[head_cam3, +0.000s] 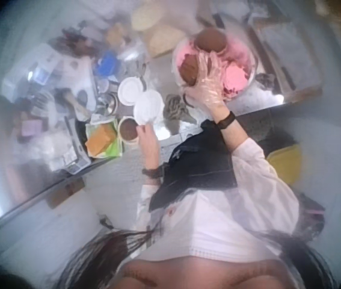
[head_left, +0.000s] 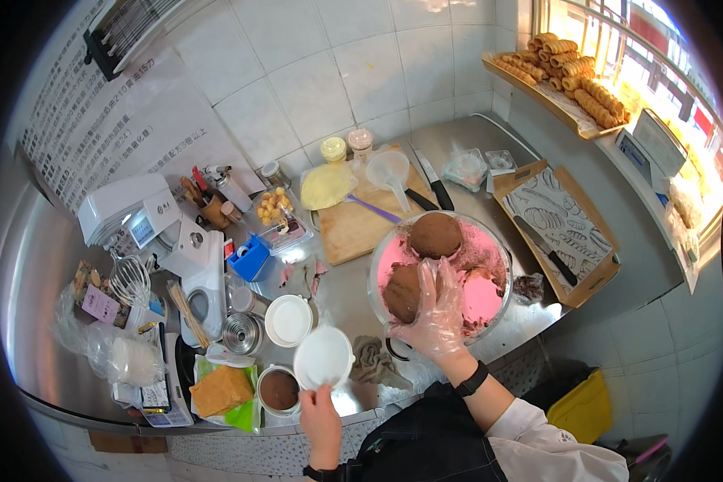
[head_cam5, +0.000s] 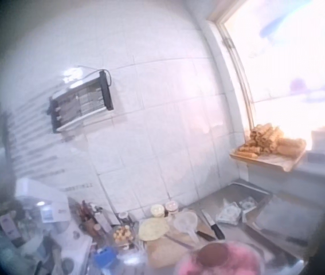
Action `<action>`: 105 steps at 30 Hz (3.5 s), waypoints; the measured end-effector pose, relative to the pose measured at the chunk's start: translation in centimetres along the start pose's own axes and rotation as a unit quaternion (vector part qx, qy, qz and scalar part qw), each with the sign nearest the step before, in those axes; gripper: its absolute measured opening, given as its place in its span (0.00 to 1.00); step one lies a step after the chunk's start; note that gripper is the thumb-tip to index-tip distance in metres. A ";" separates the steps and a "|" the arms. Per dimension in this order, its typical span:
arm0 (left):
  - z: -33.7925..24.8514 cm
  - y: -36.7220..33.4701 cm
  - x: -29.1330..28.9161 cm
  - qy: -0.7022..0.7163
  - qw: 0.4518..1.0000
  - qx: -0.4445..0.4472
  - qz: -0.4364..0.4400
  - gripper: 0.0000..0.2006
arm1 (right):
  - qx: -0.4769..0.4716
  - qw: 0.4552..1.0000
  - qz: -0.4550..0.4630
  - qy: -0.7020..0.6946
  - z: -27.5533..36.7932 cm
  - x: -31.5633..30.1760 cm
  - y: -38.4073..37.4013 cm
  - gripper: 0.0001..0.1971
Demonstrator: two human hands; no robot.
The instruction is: The person retrieves a stack of white paper bowls from a display case, then portions pink dessert from a large metal bowl into the paper bowls. They wash the large bowl at a sink, dry it, and place it on the counter. The person also handles a blue carton and a plastic bag.
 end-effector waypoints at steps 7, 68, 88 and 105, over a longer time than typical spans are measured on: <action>3.2 2.6 3.3 -0.006 0.991 0.055 0.125 0.13 | 0.032 0.997 0.042 0.061 1.1 0.3 -1.7 0.60; 8.3 3.9 1.7 0.788 0.582 -0.196 0.042 0.12 | -0.232 0.808 0.219 -0.496 9.6 4.6 6.0 0.58; 4.1 -16.3 14.3 0.717 0.646 -0.234 0.119 0.08 | 0.045 0.652 -0.167 -0.738 -1.1 -12.4 12.7 0.29; 11.3 -18.0 11.3 -0.297 0.949 0.004 0.109 0.06 | 0.047 0.629 -0.155 -0.760 -3.8 -12.3 11.8 0.24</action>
Point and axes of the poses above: each hand's wrist, its own y-axis away from the middle knuckle, its own x-axis out of the palm, z = x × y, the point moved 1 cm from there along -y, towards the middle knuckle, and after that the axes turned 7 degrees about z, right-handed, at the moved point
